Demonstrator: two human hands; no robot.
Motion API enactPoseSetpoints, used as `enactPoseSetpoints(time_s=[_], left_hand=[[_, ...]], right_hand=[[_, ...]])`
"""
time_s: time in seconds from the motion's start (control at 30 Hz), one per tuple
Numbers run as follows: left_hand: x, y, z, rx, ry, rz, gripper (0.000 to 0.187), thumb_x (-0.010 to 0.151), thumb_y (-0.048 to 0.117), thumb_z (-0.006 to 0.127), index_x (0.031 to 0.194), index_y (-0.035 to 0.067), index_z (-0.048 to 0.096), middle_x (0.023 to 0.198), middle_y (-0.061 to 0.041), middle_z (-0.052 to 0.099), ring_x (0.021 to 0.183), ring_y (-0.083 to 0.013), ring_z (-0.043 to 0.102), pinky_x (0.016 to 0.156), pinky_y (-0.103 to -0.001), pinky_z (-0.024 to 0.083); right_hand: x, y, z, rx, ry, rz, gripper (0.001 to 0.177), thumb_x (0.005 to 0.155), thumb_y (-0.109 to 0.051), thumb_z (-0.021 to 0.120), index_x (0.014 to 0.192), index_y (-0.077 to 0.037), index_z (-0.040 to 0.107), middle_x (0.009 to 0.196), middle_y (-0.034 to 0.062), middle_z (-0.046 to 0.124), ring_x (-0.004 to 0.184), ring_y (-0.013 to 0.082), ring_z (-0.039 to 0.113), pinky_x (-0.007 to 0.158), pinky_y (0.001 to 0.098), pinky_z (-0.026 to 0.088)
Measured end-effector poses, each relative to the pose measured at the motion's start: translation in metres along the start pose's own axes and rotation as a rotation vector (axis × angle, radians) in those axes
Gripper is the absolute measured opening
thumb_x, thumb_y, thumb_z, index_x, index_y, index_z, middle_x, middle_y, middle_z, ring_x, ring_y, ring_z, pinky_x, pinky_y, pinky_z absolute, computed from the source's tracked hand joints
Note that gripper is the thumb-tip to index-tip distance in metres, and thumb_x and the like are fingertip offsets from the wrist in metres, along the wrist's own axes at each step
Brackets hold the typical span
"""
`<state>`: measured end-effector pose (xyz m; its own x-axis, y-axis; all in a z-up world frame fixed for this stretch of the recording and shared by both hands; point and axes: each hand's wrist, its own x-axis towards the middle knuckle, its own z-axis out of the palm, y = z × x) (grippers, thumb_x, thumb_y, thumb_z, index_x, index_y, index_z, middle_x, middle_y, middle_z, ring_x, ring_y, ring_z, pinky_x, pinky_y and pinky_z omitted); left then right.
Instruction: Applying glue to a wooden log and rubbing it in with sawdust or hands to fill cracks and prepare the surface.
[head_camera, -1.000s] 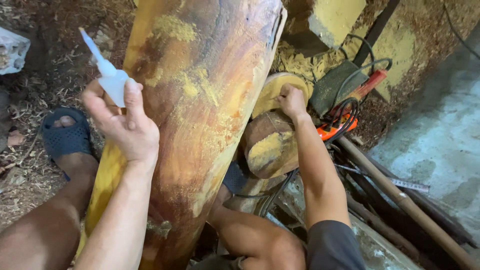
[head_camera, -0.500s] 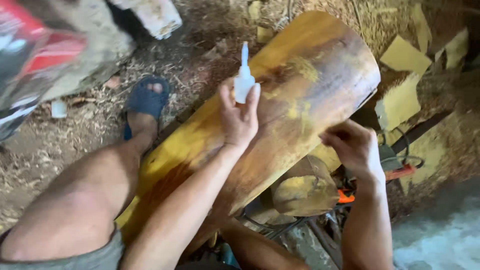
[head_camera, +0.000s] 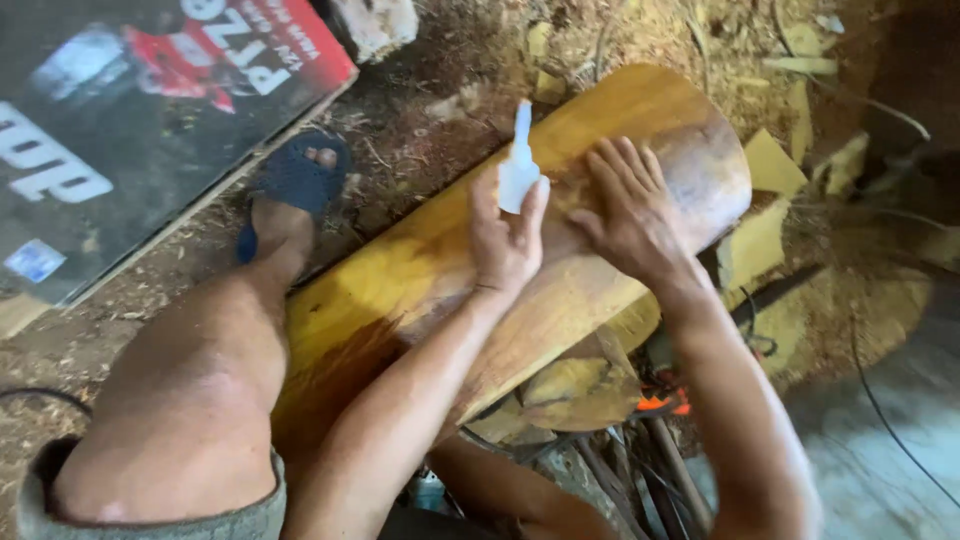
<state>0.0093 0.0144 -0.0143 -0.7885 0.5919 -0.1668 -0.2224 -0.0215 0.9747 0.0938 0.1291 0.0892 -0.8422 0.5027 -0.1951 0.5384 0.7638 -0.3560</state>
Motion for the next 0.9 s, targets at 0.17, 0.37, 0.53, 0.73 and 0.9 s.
enactPoseSetpoints(time_s=[0.17,0.37,0.53,0.73,0.9], left_hand=[[0.007,-0.004,-0.014,-0.079,-0.002,-0.212,0.057,0.098,0.047,0.066,0.132,0.004,0.049,0.11,-0.009,0.067,0.091,-0.0175,0.063,0.077,-0.034,0.056],[0.003,-0.01,-0.012,-0.193,0.052,-0.127,0.052,0.104,0.038,0.067,0.134,0.002,0.045,0.12,-0.01,0.065,0.109,-0.0167,0.063,0.097,-0.032,0.052],[0.004,-0.017,-0.013,-0.36,0.061,-0.191,0.049,0.103,0.034,0.067,0.132,0.002,0.044,0.115,-0.009,0.063,0.102,-0.0165,0.062,0.09,-0.034,0.053],[0.006,-0.018,-0.017,-0.284,0.05,-0.19,0.041,0.107,0.033,0.058,0.131,0.004,0.042,0.105,-0.01,0.067,0.1,-0.0175,0.065,0.094,-0.035,0.051],[0.007,-0.016,-0.016,-0.265,0.064,-0.132,0.038,0.108,0.03,0.057,0.131,0.003,0.042,0.112,-0.011,0.064,0.101,-0.0189,0.065,0.098,-0.036,0.052]], right_hand=[[0.007,-0.041,0.005,-0.11,-0.153,-0.043,0.072,0.08,-0.043,0.074,0.137,-0.002,0.056,0.139,0.0197,0.058,0.135,0.037,0.049,0.117,0.0473,0.031],[-0.001,-0.015,0.033,-0.176,-0.261,0.067,0.071,0.093,-0.045,0.064,0.148,-0.002,0.048,0.153,0.0206,0.048,0.146,0.0343,0.036,0.123,0.0465,0.022],[-0.001,-0.014,0.026,-0.07,-0.095,-0.049,0.061,0.099,-0.037,0.062,0.147,0.0,0.051,0.152,0.0218,0.052,0.148,0.0378,0.039,0.125,0.0503,0.025],[-0.003,0.003,0.029,0.029,-0.096,0.077,0.062,0.091,-0.033,0.068,0.144,-0.003,0.054,0.149,0.021,0.055,0.144,0.0391,0.043,0.122,0.0528,0.029],[0.002,-0.04,0.003,-0.184,-0.005,0.082,0.069,0.087,-0.041,0.079,0.138,0.0,0.058,0.14,0.0246,0.055,0.138,0.0415,0.043,0.12,0.0585,0.027]])
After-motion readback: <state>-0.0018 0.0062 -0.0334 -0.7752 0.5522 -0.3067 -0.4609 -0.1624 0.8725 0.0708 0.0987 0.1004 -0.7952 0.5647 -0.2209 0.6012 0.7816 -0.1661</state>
